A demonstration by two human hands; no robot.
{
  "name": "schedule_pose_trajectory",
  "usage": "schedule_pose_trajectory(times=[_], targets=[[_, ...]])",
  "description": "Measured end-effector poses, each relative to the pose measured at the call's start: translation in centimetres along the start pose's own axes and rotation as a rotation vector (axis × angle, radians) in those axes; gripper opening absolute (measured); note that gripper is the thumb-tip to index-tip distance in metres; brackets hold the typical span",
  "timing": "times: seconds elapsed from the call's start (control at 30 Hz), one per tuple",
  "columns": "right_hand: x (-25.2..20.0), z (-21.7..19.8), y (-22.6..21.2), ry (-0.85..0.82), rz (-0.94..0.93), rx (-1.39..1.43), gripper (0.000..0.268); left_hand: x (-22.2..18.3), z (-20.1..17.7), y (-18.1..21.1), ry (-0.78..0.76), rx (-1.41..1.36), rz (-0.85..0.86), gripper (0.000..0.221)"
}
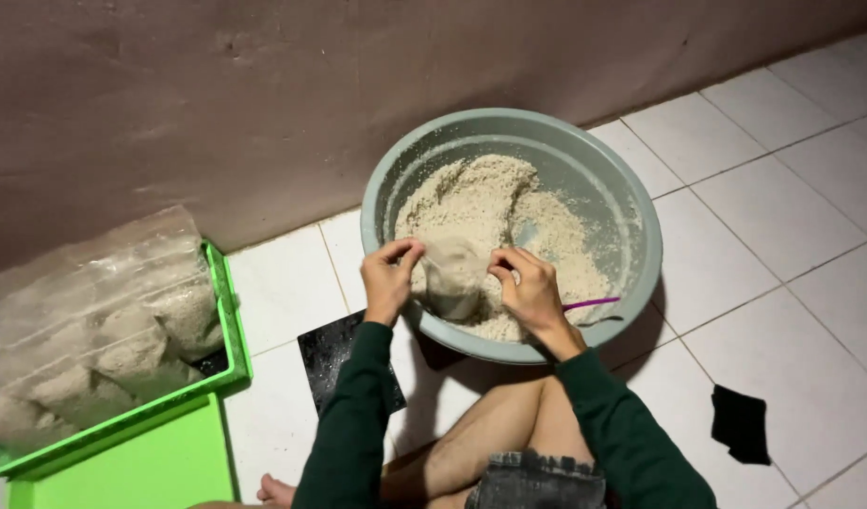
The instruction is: Scooping granular food product into small plastic bags and weighing them on a digital scale for packaging.
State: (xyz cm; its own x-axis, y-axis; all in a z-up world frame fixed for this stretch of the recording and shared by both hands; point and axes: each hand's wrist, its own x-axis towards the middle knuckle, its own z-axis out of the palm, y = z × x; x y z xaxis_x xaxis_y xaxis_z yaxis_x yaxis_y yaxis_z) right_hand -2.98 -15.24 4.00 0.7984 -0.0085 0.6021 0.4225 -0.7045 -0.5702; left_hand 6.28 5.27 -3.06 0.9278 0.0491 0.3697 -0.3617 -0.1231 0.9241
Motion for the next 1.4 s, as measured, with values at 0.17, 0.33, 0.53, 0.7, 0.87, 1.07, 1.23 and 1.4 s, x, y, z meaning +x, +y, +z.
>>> schedule_pose_trajectory(times=[0.17, 0.33, 0.53, 0.7, 0.87, 1.07, 1.23, 1.4], targets=[[1.2, -0.7, -2.0, 0.058, 0.040, 0.080, 0.006, 0.0, -1.8, 5.6, 0.008, -0.020, 0.104, 0.008], [5.2, -1.6, -7.0, 0.092, -0.041, 0.135, 0.009, 1.6, -4.6, 11.4, 0.116, -0.114, 0.206, 0.006], [7.5, 1.7, -11.7, 0.039, -0.103, 0.330, 0.008, 0.6, -11.4, 14.4, 0.262, -0.030, 0.296, 0.008], [5.0, 7.4, -13.3, -0.041, -0.054, 0.390, 0.013, -3.0, -17.1, 11.9, 0.186, 0.128, 0.113, 0.006], [0.0, 12.7, -11.6, -0.177, 0.009, 0.390, 0.009, -7.8, -19.6, 6.2, 0.192, 0.162, -0.019, 0.008], [-4.3, 15.3, -9.9, -0.276, 0.062, 0.398, 0.005, -11.6, -19.7, 1.2, 0.181, 0.128, -0.052, 0.011], [-6.3, 16.2, -8.0, -0.306, 0.086, 0.362, 0.004, -12.9, -19.4, -0.1, 0.193, 0.072, -0.108, 0.012], [-7.2, 16.1, -6.6, -0.357, 0.196, 0.415, 0.004, -13.0, -19.5, 0.0, 0.063, 0.067, -0.162, 0.017]])
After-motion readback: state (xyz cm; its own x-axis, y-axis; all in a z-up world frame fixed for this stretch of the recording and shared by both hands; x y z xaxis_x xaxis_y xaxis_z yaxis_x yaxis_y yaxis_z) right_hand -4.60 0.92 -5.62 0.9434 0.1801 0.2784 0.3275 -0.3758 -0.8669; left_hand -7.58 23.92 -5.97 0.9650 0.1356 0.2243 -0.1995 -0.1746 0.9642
